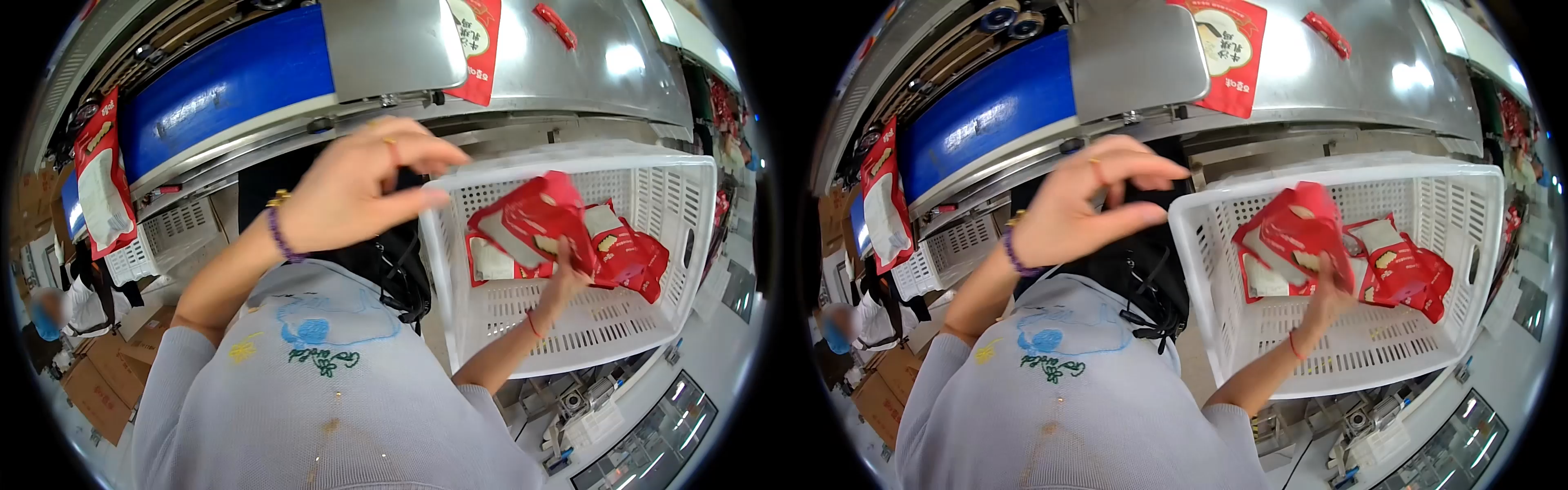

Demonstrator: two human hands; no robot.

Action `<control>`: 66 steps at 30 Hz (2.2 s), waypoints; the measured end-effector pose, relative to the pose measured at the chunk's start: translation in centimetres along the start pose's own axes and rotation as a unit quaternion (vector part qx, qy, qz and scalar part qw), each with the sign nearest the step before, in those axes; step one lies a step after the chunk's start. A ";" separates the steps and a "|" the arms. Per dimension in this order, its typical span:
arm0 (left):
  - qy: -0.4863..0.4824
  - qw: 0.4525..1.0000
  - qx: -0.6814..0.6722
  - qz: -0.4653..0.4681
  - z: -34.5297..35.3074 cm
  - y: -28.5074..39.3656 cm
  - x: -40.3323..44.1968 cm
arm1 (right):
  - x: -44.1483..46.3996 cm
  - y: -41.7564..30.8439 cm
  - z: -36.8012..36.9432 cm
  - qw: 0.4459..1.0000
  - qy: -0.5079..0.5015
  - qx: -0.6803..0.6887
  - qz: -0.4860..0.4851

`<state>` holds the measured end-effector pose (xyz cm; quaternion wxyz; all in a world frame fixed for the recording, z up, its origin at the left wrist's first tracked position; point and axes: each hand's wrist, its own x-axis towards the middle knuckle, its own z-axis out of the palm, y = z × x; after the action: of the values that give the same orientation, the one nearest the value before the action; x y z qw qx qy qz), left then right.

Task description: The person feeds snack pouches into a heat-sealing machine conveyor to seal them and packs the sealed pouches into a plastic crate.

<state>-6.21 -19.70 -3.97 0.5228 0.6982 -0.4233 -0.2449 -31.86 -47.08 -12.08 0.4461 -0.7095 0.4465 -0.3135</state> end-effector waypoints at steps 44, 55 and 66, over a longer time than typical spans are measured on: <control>0.472 0.829 -0.211 -0.212 -11.6 -12.3 7.1 | 8.3 -17.1 30.3 0.945 -0.233 0.193 -0.126; 0.494 0.842 0.030 -0.213 -13.7 -8.2 2.5 | 7.9 -18.3 31.4 0.904 -0.335 0.239 -0.116; 0.556 0.813 0.157 -0.076 -13.3 -0.1 -11.1 | 3.3 -17.4 23.1 0.912 -0.348 0.205 -0.074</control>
<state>-1.51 -3.35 -0.73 0.5323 0.8177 -0.0383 0.2157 -4.87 -38.37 -5.41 0.6845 -0.6975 0.1352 -0.1635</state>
